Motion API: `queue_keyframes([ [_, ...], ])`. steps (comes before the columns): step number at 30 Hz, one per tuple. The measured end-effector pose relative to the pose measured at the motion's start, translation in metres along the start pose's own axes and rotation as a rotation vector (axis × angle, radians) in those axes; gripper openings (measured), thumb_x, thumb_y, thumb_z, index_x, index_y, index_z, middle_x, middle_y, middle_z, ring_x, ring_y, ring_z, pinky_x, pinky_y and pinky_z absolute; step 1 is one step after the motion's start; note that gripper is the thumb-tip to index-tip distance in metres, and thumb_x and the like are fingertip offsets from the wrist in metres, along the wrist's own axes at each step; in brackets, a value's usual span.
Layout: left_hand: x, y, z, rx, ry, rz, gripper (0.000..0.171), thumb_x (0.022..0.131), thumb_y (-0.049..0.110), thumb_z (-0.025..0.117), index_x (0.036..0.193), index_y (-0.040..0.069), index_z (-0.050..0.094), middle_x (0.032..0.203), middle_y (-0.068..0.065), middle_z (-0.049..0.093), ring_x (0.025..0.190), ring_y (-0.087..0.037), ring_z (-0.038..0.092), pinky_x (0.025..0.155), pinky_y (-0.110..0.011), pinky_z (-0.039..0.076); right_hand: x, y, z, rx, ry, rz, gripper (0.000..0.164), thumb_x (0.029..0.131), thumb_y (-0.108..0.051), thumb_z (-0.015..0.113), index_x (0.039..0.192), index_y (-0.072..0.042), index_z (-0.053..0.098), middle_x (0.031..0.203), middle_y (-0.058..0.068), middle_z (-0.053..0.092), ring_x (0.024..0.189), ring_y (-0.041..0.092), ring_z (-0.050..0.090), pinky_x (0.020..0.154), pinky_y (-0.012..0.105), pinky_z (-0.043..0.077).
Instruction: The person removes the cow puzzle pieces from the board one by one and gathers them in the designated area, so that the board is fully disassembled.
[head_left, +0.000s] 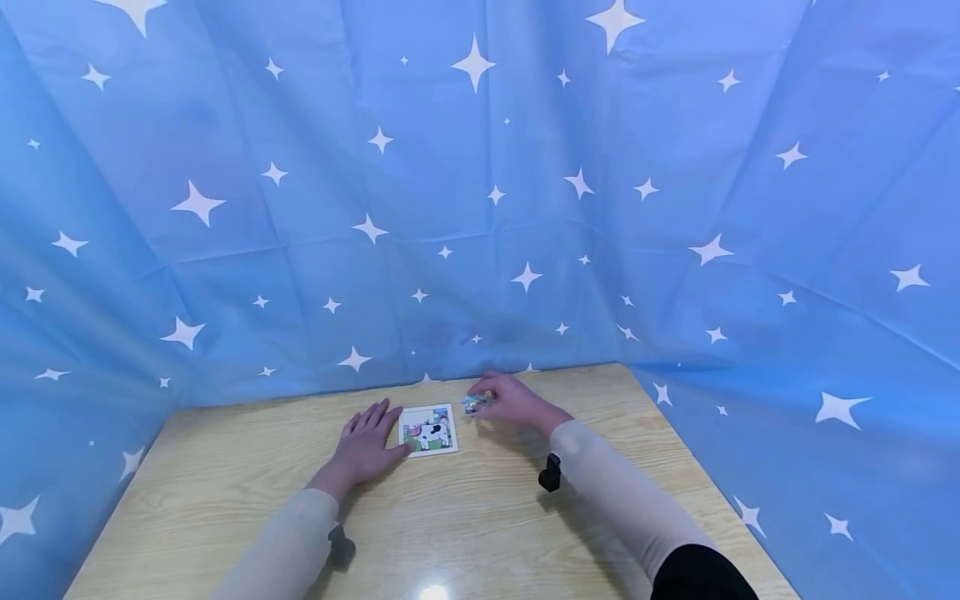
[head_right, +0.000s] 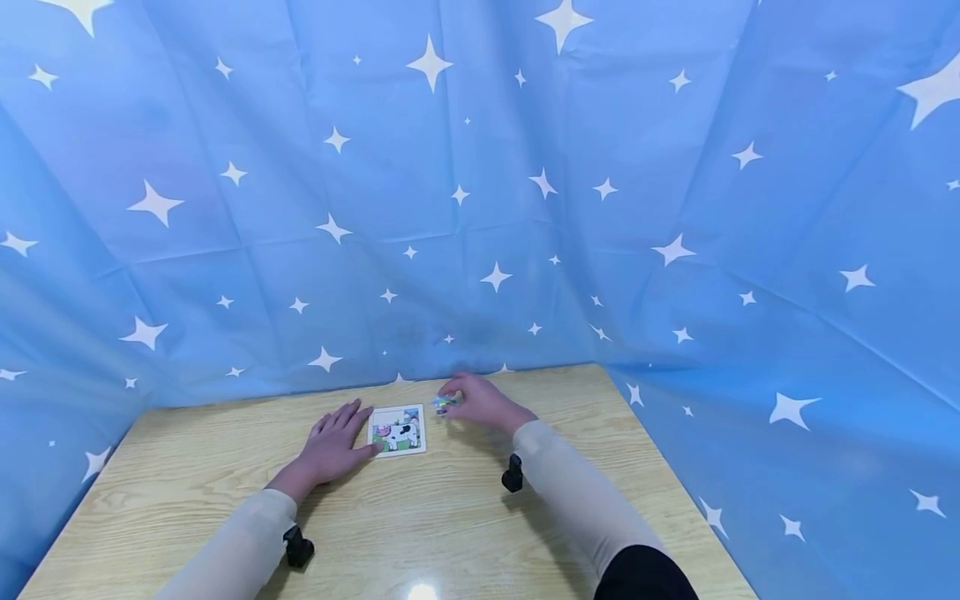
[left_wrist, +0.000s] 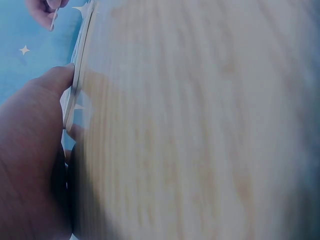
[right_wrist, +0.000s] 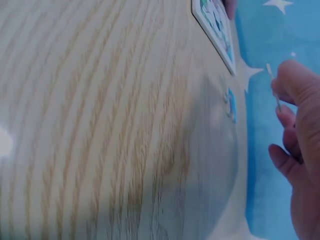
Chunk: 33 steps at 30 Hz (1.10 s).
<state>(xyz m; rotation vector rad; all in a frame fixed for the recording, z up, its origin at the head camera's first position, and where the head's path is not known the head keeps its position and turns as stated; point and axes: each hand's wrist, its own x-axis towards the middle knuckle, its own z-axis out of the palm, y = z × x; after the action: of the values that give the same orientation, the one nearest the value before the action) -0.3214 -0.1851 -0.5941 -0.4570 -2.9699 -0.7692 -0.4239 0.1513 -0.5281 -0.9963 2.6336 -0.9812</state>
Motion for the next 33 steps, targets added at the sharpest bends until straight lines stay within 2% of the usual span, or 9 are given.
queue_keyframes([
  [5, 0.002, -0.002, 0.002, 0.012, -0.008, -0.012, 0.093, 0.104, 0.070, 0.058, 0.172, 0.010, 0.038, 0.178, -0.026, 0.027, 0.165, -0.050, 0.020, 0.128, -0.074, 0.013, -0.003, 0.006, -0.005, -0.018, 0.004, 0.030, 0.034, 0.098, -0.012, 0.081, 0.132, -0.012, 0.080, 0.125, 0.000, 0.068, 0.098, 0.015, 0.063, 0.083, 0.034, 0.057],
  [10, 0.004, -0.006, 0.005, 0.022, -0.009, -0.015, 0.095, 0.103, 0.074, 0.057, 0.173, 0.012, 0.037, 0.179, -0.024, 0.027, 0.166, -0.048, 0.019, 0.129, -0.073, 0.012, -0.007, 0.008, -0.012, 0.002, 0.002, 0.060, 0.035, 0.100, -0.012, 0.081, 0.134, -0.008, 0.079, 0.134, 0.005, 0.068, 0.117, 0.022, 0.065, 0.096, 0.041, 0.058],
  [13, 0.004, -0.005, 0.005, 0.031, -0.016, -0.022, 0.094, 0.104, 0.071, 0.058, 0.173, 0.012, 0.037, 0.180, -0.023, 0.026, 0.166, -0.048, 0.019, 0.130, -0.072, 0.012, -0.008, 0.009, -0.014, 0.000, 0.007, 0.070, 0.036, 0.099, -0.012, 0.083, 0.135, -0.008, 0.079, 0.139, 0.006, 0.067, 0.123, 0.025, 0.065, 0.101, 0.043, 0.058],
  [19, 0.002, 0.000, 0.000, 0.023, -0.015, -0.016, 0.091, 0.105, 0.067, 0.060, 0.172, 0.010, 0.038, 0.178, -0.026, 0.028, 0.166, -0.049, 0.020, 0.129, -0.074, 0.013, -0.010, 0.009, -0.018, -0.014, 0.016, 0.096, 0.037, 0.099, -0.007, 0.081, 0.135, -0.009, 0.078, 0.137, 0.007, 0.067, 0.116, 0.021, 0.065, 0.098, 0.040, 0.058],
  [22, 0.001, -0.001, 0.000, 0.018, -0.005, -0.001, 0.091, 0.105, 0.069, 0.058, 0.171, 0.009, 0.038, 0.177, -0.027, 0.029, 0.164, -0.050, 0.021, 0.128, -0.075, 0.014, -0.009, 0.014, -0.018, -0.037, 0.018, 0.081, 0.034, 0.099, -0.009, 0.081, 0.133, -0.008, 0.079, 0.131, 0.005, 0.070, 0.108, 0.019, 0.065, 0.091, 0.038, 0.058],
  [25, 0.000, 0.005, -0.004, 0.025, -0.028, -0.021, 0.090, 0.106, 0.065, 0.060, 0.172, 0.008, 0.038, 0.178, -0.027, 0.028, 0.165, -0.050, 0.020, 0.129, -0.075, 0.013, -0.009, 0.017, -0.018, -0.050, 0.025, 0.074, 0.031, 0.099, -0.009, 0.082, 0.130, -0.007, 0.081, 0.128, 0.005, 0.072, 0.099, 0.017, 0.064, 0.084, 0.036, 0.057],
  [30, 0.001, 0.008, -0.008, 0.041, -0.058, -0.046, 0.090, 0.106, 0.064, 0.060, 0.173, 0.010, 0.036, 0.180, -0.024, 0.025, 0.167, -0.047, 0.018, 0.131, -0.072, 0.012, -0.009, 0.021, -0.016, -0.010, 0.017, 0.084, 0.031, 0.097, -0.007, 0.082, 0.128, -0.006, 0.080, 0.127, 0.006, 0.071, 0.091, 0.015, 0.062, 0.076, 0.032, 0.056],
  [33, 0.001, 0.006, -0.006, 0.025, -0.037, -0.026, 0.090, 0.106, 0.066, 0.059, 0.172, 0.009, 0.037, 0.178, -0.026, 0.027, 0.166, -0.049, 0.019, 0.129, -0.074, 0.013, -0.008, 0.025, -0.014, 0.004, 0.014, 0.088, 0.030, 0.097, -0.006, 0.083, 0.127, -0.007, 0.080, 0.124, 0.005, 0.071, 0.089, 0.015, 0.062, 0.075, 0.031, 0.055],
])
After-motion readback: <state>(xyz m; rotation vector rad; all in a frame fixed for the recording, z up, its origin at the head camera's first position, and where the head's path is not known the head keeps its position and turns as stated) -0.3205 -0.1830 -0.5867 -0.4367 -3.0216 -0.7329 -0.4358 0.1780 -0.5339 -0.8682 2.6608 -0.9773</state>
